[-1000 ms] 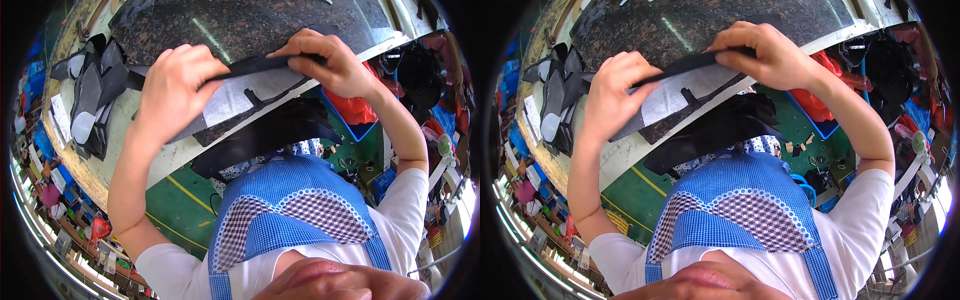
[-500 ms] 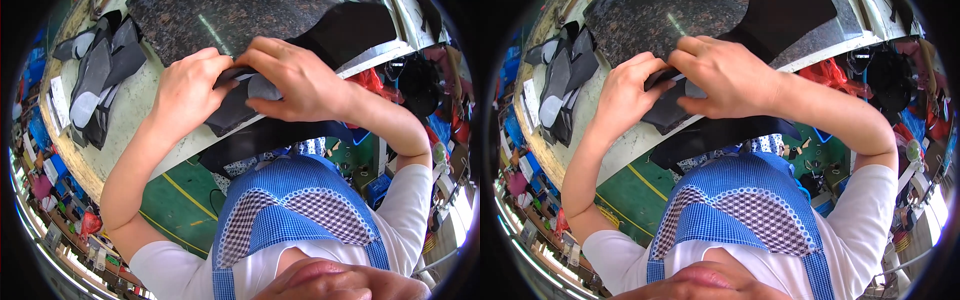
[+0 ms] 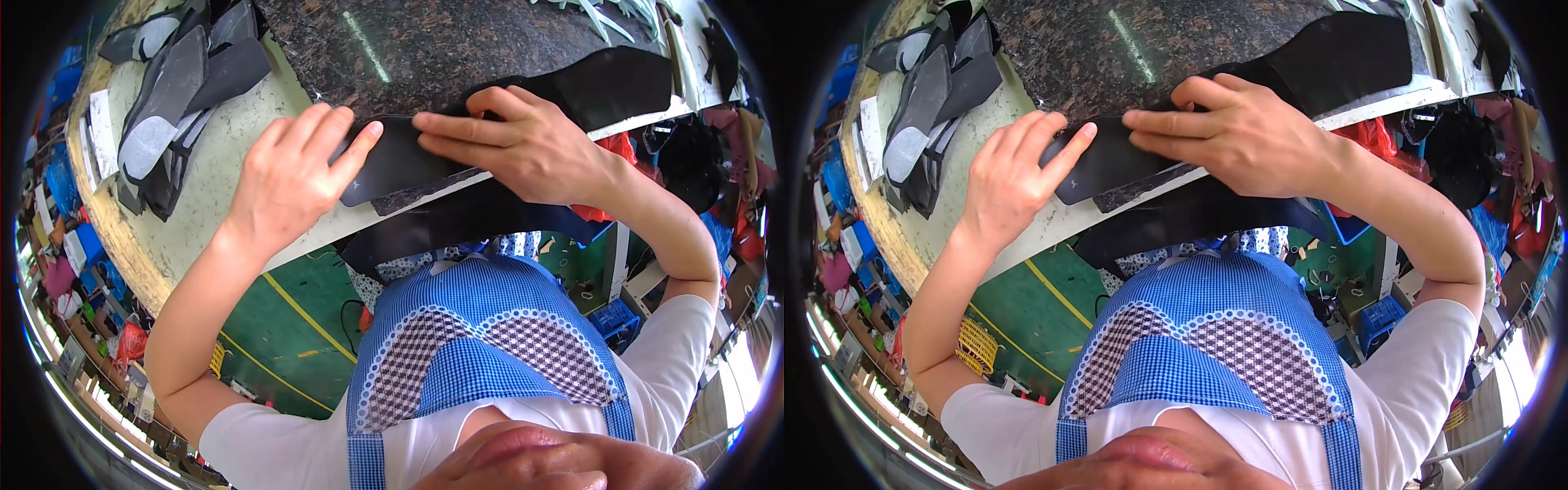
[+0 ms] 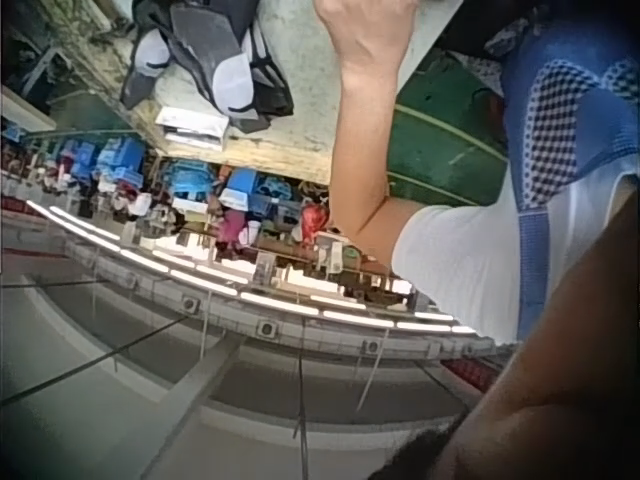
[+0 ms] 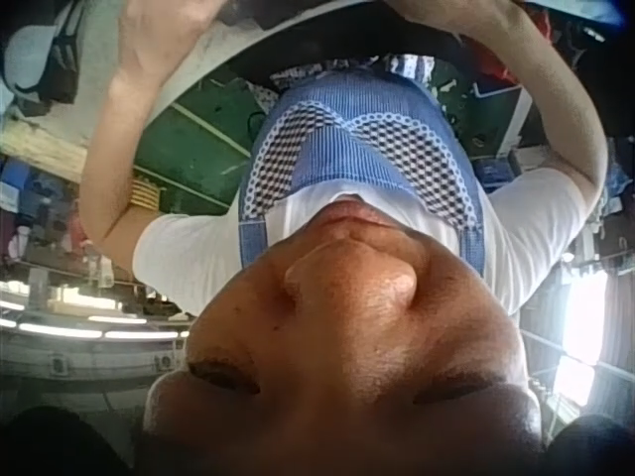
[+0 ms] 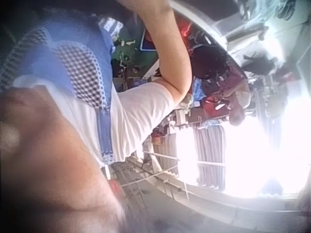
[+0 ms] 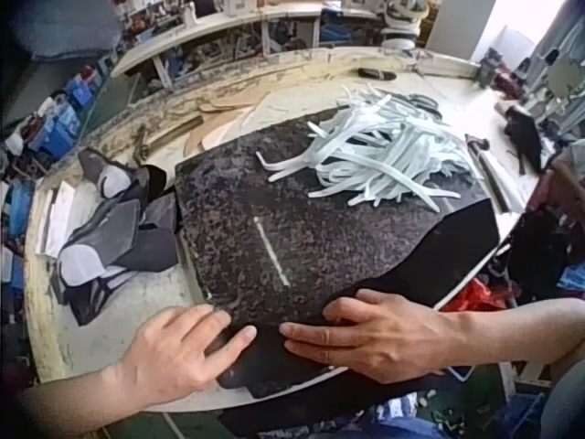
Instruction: Apply white reinforcement strips to black shoe upper components.
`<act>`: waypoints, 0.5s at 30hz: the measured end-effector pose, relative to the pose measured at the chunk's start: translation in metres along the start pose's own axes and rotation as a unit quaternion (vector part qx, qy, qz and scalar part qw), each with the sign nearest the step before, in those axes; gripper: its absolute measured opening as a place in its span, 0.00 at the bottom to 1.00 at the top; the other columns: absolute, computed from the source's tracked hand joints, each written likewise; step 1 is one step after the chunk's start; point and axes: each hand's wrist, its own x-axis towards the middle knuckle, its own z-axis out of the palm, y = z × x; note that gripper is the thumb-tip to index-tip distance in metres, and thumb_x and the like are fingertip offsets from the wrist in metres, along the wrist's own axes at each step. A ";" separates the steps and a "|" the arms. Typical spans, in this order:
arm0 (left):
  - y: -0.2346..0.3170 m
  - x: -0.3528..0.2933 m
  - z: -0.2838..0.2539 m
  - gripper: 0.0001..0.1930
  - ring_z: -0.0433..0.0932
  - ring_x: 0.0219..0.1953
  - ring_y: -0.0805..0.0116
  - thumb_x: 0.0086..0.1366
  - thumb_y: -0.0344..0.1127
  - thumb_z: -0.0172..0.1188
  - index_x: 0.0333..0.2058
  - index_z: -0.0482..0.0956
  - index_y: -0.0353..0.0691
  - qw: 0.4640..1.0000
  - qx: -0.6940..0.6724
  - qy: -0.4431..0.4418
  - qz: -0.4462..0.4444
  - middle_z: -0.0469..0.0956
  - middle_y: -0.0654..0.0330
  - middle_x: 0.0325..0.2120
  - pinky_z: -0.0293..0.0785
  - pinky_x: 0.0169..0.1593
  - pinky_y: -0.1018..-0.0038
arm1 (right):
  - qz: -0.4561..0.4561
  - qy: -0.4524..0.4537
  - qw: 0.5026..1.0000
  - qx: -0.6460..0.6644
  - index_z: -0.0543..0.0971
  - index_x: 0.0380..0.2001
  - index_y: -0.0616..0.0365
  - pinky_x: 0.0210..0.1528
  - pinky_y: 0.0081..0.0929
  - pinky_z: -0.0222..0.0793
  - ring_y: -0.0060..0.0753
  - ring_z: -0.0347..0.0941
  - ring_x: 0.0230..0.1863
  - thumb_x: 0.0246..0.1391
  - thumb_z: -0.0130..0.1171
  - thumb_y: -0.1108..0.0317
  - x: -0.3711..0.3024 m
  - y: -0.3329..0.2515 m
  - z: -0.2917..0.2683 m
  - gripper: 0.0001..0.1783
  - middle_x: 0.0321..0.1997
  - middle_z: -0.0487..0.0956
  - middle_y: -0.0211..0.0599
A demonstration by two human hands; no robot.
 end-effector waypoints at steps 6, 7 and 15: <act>0.005 -0.007 -0.010 0.26 0.76 0.54 0.58 0.50 0.30 0.65 0.52 0.83 0.44 0.995 -0.076 -0.048 -0.047 0.77 0.56 0.48 0.77 0.51 0.64 | 0.018 -0.023 0.999 0.037 0.83 0.52 0.55 0.52 0.31 0.76 0.31 0.73 0.51 0.44 0.66 0.68 0.003 -0.002 -0.015 0.26 0.64 0.79 0.24; 0.010 -0.010 -0.014 0.27 0.75 0.56 0.57 0.49 0.32 0.68 0.52 0.83 0.41 0.991 -0.101 -0.056 -0.063 0.77 0.55 0.49 0.75 0.54 0.63 | 0.034 -0.011 0.998 0.042 0.85 0.46 0.57 0.52 0.33 0.77 0.33 0.74 0.51 0.41 0.67 0.69 -0.013 0.002 -0.023 0.24 0.62 0.81 0.26; 0.054 0.043 -0.002 0.31 0.74 0.60 0.54 0.50 0.41 0.74 0.51 0.79 0.30 0.973 -0.228 -0.024 -0.013 0.75 0.52 0.57 0.72 0.62 0.61 | 0.035 0.034 0.998 0.036 0.81 0.36 0.60 0.54 0.40 0.75 0.41 0.75 0.54 0.39 0.70 0.69 -0.025 0.010 -0.032 0.17 0.49 0.80 0.36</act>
